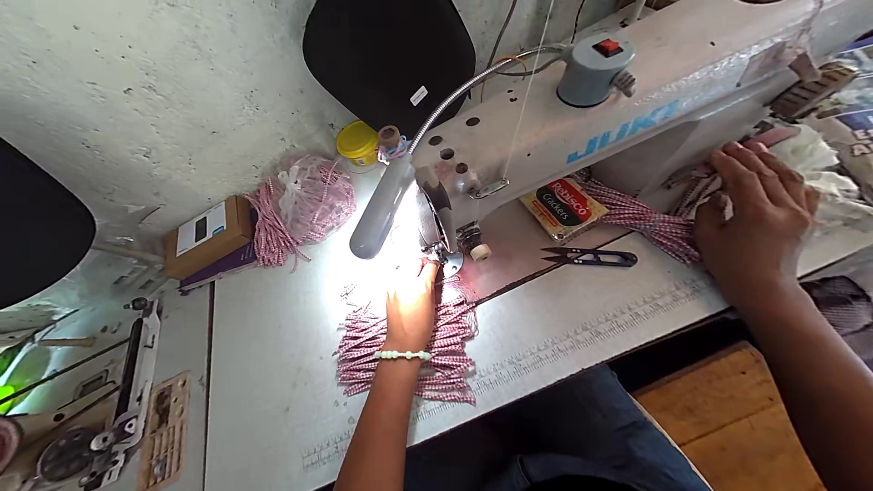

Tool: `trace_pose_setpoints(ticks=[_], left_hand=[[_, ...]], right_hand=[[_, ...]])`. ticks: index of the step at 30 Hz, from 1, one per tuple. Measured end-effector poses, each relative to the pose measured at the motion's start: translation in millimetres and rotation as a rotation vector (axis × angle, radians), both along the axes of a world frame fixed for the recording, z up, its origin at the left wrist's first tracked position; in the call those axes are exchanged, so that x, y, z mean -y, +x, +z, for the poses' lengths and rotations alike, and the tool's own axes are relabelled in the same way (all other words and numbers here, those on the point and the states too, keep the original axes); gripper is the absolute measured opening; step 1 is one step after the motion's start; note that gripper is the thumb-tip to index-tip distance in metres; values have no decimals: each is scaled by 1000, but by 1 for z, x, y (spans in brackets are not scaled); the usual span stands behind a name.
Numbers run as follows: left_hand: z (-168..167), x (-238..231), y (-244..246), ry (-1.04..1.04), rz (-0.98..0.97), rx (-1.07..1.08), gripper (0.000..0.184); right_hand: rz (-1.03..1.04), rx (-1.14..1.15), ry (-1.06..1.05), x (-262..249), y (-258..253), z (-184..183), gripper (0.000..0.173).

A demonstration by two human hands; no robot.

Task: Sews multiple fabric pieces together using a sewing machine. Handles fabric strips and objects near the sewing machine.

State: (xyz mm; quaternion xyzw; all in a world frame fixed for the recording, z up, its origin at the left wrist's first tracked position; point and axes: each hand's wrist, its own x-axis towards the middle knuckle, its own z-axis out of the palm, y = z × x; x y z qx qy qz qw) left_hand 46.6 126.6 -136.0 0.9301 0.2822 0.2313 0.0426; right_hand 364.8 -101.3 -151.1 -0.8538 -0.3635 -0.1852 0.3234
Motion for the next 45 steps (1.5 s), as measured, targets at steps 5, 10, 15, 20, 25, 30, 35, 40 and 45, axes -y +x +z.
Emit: trace_pose_setpoints(ticks=[5, 10, 15, 20, 25, 30, 35, 40, 45], left_hand=[[4, 7, -1, 2, 1, -96, 25], [10, 7, 1, -70, -19, -170, 27], [24, 2, 2, -254, -25, -249, 28], [17, 5, -3, -252, -46, -136, 26], [15, 10, -2, -272, 5, -155, 29], [29, 6, 10, -358, 112, -308, 34], [34, 4, 12, -384, 146, -361, 36], [14, 12, -6, -266, -59, 18, 18], [8, 10, -10, -242, -77, 42, 15]], right_hand=[[4, -3, -13, 1, 2, 0, 44], [0, 0, -19, 1, 1, 2, 42], [8, -67, -123, 3, 0, 3, 37], [-11, -70, -120, 1, 0, 1, 38], [-16, 44, -16, 2, -3, 1, 44], [-21, 48, 6, 0, -2, 2, 43], [-18, 40, 10, 0, -1, 1, 43], [-2, 7, 13, 0, -2, 1, 44], [9, 8, 19, 0, -1, 1, 43]])
